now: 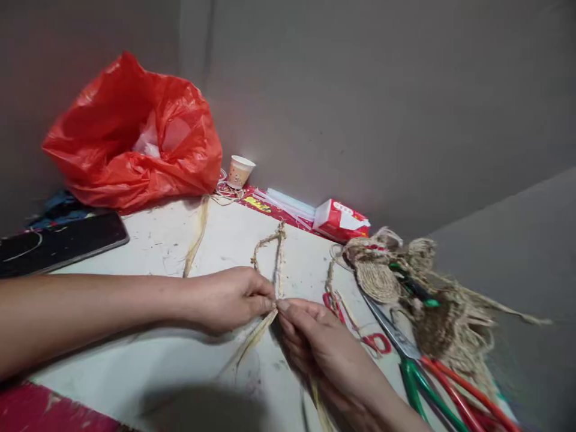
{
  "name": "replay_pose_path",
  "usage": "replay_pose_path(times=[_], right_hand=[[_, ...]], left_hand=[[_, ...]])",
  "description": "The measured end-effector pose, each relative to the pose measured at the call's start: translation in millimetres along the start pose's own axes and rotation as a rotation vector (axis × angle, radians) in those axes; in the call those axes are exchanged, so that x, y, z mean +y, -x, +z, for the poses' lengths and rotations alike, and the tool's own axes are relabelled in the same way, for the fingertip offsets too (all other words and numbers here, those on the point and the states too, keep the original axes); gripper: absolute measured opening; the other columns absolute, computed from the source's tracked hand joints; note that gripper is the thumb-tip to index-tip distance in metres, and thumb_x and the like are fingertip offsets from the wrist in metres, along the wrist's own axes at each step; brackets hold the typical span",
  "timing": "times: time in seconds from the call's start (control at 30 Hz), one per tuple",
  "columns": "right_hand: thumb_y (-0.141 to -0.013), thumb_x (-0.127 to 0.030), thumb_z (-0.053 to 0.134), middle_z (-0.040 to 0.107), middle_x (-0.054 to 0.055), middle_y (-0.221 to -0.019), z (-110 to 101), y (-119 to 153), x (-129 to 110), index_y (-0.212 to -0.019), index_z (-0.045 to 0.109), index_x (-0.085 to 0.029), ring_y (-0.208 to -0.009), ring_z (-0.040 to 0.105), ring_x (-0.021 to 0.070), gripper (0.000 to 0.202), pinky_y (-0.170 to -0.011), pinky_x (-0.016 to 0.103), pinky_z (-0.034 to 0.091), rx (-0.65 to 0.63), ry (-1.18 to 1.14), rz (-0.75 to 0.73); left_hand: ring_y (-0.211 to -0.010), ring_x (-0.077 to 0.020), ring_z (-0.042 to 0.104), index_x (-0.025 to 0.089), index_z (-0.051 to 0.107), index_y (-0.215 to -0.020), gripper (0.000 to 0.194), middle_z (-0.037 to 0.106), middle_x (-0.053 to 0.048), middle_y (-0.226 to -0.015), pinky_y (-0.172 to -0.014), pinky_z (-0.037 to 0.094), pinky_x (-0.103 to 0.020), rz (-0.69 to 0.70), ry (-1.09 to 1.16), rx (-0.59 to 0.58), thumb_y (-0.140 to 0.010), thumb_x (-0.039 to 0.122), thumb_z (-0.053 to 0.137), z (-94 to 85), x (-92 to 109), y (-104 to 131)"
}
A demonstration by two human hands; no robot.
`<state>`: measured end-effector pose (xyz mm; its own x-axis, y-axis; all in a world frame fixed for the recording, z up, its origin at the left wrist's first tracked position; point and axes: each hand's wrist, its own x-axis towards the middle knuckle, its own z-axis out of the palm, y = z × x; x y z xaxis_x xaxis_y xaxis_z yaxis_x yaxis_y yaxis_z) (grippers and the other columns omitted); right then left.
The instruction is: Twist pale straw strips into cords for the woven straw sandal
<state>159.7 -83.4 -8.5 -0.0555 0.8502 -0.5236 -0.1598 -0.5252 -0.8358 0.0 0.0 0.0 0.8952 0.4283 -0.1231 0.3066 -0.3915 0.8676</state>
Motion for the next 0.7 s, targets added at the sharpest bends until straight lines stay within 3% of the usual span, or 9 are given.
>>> replay_pose_path(times=[0.2, 0.33, 0.43, 0.53, 0.7], right_hand=[[-0.069, -0.049, 0.069, 0.025, -0.011, -0.038, 6.4, 1.8, 6.4, -0.053, 0.046, -0.017, -0.035, 0.014, 0.0029, 0.042, -0.036, 0.020, 0.006, 0.064, -0.013, -0.020], [-0.068, -0.045, 0.072, 0.024, -0.011, -0.040, 13.8, 2.5, 11.4, -0.050, 0.037, -0.019, -0.037, 0.013, 0.0024, 0.048, -0.037, 0.019, 0.009, 0.056, -0.117, -0.054], [-0.071, -0.043, 0.071, 0.034, -0.008, -0.041, 17.7, 2.6, 14.8, -0.052, 0.046, -0.017, -0.038, 0.023, 0.0036, 0.041, -0.038, 0.018, 0.018, 0.023, -0.153, -0.080], [-0.073, -0.043, 0.069, 0.049, -0.002, -0.046, 17.1, 2.9, 17.3, -0.060, 0.056, -0.014, -0.043, 0.038, 0.0063, 0.035, -0.043, 0.018, 0.027, 0.020, -0.155, -0.071], [-0.071, -0.046, 0.071, 0.034, -0.010, -0.037, 11.0, 4.1, 17.1, -0.064, 0.054, -0.016, -0.034, 0.021, 0.0031, 0.035, -0.037, 0.017, 0.013, 0.103, -0.135, -0.017]], left_hand=[[-0.052, -0.0116, 0.048, 0.016, 0.058, -0.076, 0.021, 0.058, 0.000, -0.062, -0.051, 0.032, -0.024, 0.008, -0.447, 0.170, -0.085, 0.019, 0.039, 11.5, 16.0, 13.2], [-0.043, -0.0145, 0.046, 0.015, 0.056, -0.082, 0.013, 0.057, -0.001, -0.060, -0.042, 0.025, -0.028, 0.172, -0.809, 0.188, -0.078, 0.013, 0.044, 31.7, 10.5, 22.3], [-0.049, -0.0176, 0.051, 0.011, 0.057, -0.087, 0.020, 0.059, -0.005, -0.069, -0.040, 0.029, -0.030, 0.331, -1.001, 0.203, -0.071, 0.006, 0.045, 42.8, 4.3, 26.3], [-0.055, -0.0193, 0.055, 0.006, 0.056, -0.096, 0.026, 0.061, -0.008, -0.072, -0.045, 0.037, -0.031, 0.397, -1.030, 0.242, -0.073, 0.005, 0.045, 47.5, 5.9, 31.4], [-0.047, -0.0126, 0.046, 0.016, 0.056, -0.072, 0.012, 0.056, -0.002, -0.058, -0.047, 0.036, -0.027, 0.440, -0.751, 0.242, -0.077, 0.011, 0.047, 34.8, 24.6, 37.9]])
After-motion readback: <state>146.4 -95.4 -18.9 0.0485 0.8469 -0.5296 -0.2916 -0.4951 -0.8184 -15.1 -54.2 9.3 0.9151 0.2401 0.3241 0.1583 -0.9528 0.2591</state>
